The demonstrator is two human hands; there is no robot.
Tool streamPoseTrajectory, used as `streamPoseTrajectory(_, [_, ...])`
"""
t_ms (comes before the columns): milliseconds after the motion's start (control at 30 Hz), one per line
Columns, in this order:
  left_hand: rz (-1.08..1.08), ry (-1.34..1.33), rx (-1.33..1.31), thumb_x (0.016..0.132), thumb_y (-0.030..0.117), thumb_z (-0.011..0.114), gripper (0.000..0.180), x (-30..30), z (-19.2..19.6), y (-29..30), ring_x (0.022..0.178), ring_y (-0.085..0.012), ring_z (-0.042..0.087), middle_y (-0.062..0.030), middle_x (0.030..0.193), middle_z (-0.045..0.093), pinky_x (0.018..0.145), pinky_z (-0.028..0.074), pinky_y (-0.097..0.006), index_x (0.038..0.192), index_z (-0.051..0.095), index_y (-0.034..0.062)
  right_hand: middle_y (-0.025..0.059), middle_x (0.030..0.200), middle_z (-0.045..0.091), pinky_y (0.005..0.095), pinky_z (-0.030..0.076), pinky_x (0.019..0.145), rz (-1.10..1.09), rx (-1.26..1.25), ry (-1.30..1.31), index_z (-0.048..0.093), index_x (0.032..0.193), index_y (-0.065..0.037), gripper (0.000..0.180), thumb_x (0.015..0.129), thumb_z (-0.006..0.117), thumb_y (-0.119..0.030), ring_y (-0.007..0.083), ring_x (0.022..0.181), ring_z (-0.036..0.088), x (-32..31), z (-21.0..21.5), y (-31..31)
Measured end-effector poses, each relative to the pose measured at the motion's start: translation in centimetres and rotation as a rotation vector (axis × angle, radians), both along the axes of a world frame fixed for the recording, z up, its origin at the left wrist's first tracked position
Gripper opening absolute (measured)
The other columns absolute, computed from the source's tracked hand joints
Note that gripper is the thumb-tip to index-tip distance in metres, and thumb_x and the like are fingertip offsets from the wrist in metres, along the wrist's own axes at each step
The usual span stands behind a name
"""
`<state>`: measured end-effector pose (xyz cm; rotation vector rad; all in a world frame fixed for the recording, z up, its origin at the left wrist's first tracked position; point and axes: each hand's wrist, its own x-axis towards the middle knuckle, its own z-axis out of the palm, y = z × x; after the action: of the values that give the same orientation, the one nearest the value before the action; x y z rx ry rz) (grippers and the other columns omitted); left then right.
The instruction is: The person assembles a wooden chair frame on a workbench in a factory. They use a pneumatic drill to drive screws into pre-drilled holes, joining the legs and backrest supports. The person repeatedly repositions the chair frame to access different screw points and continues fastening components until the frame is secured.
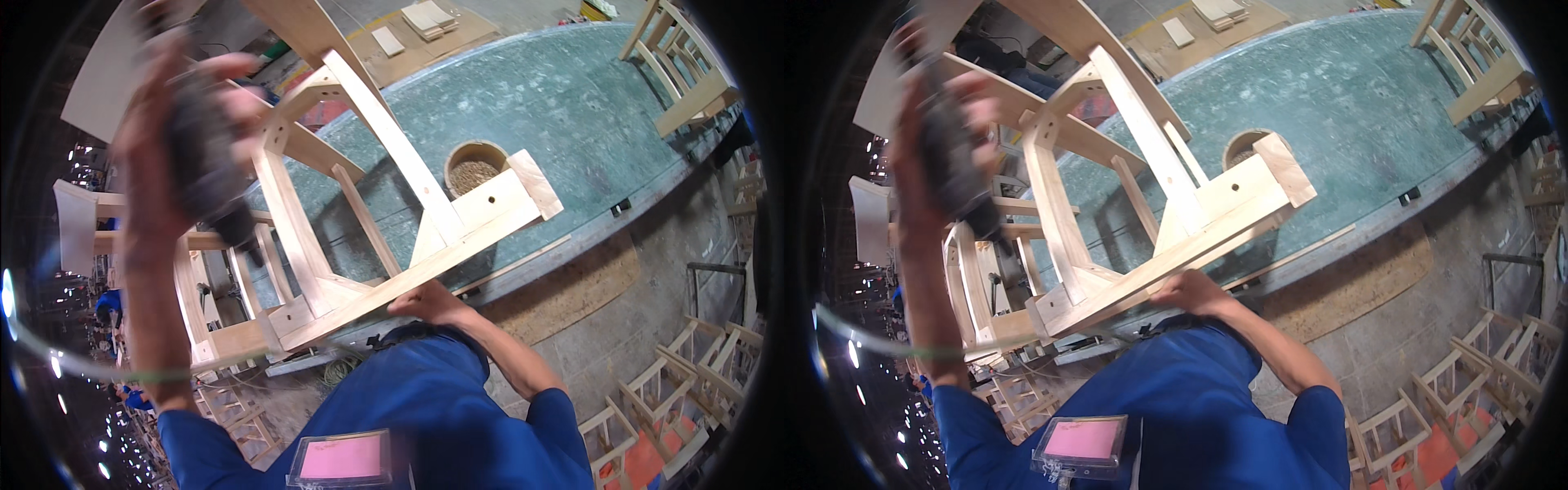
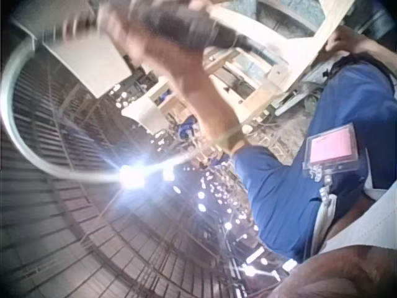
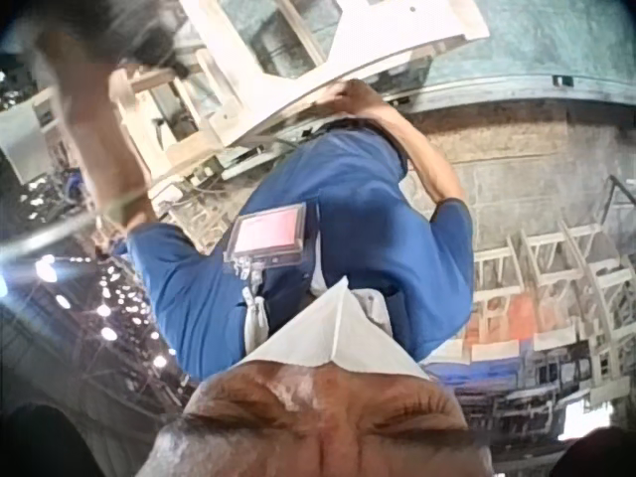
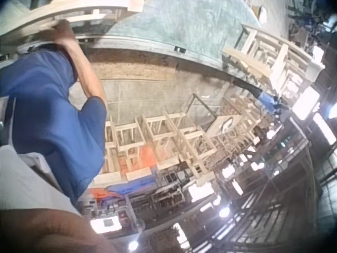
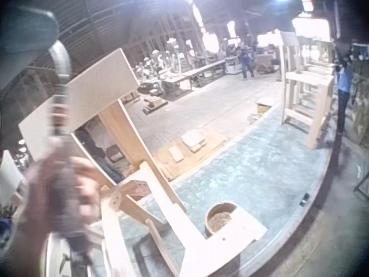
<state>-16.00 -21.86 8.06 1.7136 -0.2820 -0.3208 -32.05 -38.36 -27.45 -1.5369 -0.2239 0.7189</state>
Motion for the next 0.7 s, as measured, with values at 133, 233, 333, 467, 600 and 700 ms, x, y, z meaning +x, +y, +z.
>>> streamPoseTrajectory(133, [0.231,-0.086,-0.085,0.096,0.05,0.053,0.07,-8.3,6.2,9.9,0.069,-0.0187,0.059,-0.0152,0.1,0.057,0.061,0.052,-0.03,0.133,0.038,-0.0077,0.0152,0.084,0.072,0.0429,0.053,0.072,-0.099,-0.426,-0.47,0.076,0.086,-0.008,0.037,0.088,0.066,-0.043,0.0337,0.08,0.069,-2.2,-13.0,-4.5])
streamPoseTrajectory(233, [0.306,-0.252,-0.103,0.092,0.051,0.059,0.068,-15.1,6.6,15.1,0.069,-0.0196,0.058,-0.0136,0.095,0.053,0.062,0.049,-0.031,0.125,0.04,-0.005,0.0194,0.089,0.072,0.0439,0.054,0.081,-0.272,-0.773,0.177,0.076,0.092,-0.005,0.046,0.082,0.069,-0.05,0.0369,0.09,0.069,-3.3,-19.6,-8.3])
streamPoseTrajectory(333, [0.383,-0.323,-0.144,0.087,0.052,0.065,0.066,-21.6,3.5,17.4,0.069,-0.0205,0.056,-0.012,0.09,0.05,0.063,0.046,-0.032,0.117,0.041,-0.0023,0.0223,0.101,0.071,0.0433,0.054,0.086,-0.453,-0.985,0.383,0.075,0.1,-0.002,0.054,0.077,0.072,-0.052,0.0391,0.099,0.067,-3.7,-24.4,-10.7])
streamPoseTrajectory(467, [0.51,-0.187,-0.203,0.087,0.053,0.068,0.071,-27.2,-4.4,15.4,0.075,-0.0253,0.059,-0.0144,0.095,0.054,0.067,0.048,-0.037,0.126,0.049,-0.002,0.0217,0.108,0.071,0.0415,0.052,0.087,-0.733,-0.986,0.613,0.073,0.102,0.005,0.049,0.08,0.071,-0.039,0.0355,0.1,0.068,-1.9,-24.1,-10.2])
streamPoseTrajectory(600, [0.671,-0.072,-0.327,0.093,0.049,0.063,0.069,-31.1,-10.6,14.1,0.081,-0.0326,0.062,-0.0202,0.101,0.057,0.071,0.05,-0.041,0.133,0.045,-0.0042,0.0215,0.107,0.071,0.041,0.052,0.087,-0.889,-0.921,0.718,0.073,0.102,0.005,0.047,0.08,0.071,-0.036,0.0346,0.098,0.068,-2.4,-24.9,-10.0])
streamPoseTrajectory(700, [0.694,-0.117,-0.376,0.095,0.048,0.061,0.067,-31.2,-12.8,13.4,0.08,-0.0333,0.062,-0.0212,0.099,0.058,0.071,0.05,-0.042,0.132,0.045,-0.0052,0.0213,0.106,0.072,0.0407,0.052,0.086,-1.046,-0.813,0.764,0.073,0.102,0.006,0.046,0.081,0.07,-0.034,0.0339,0.096,0.068,-2.6,-25.4,-10.1])
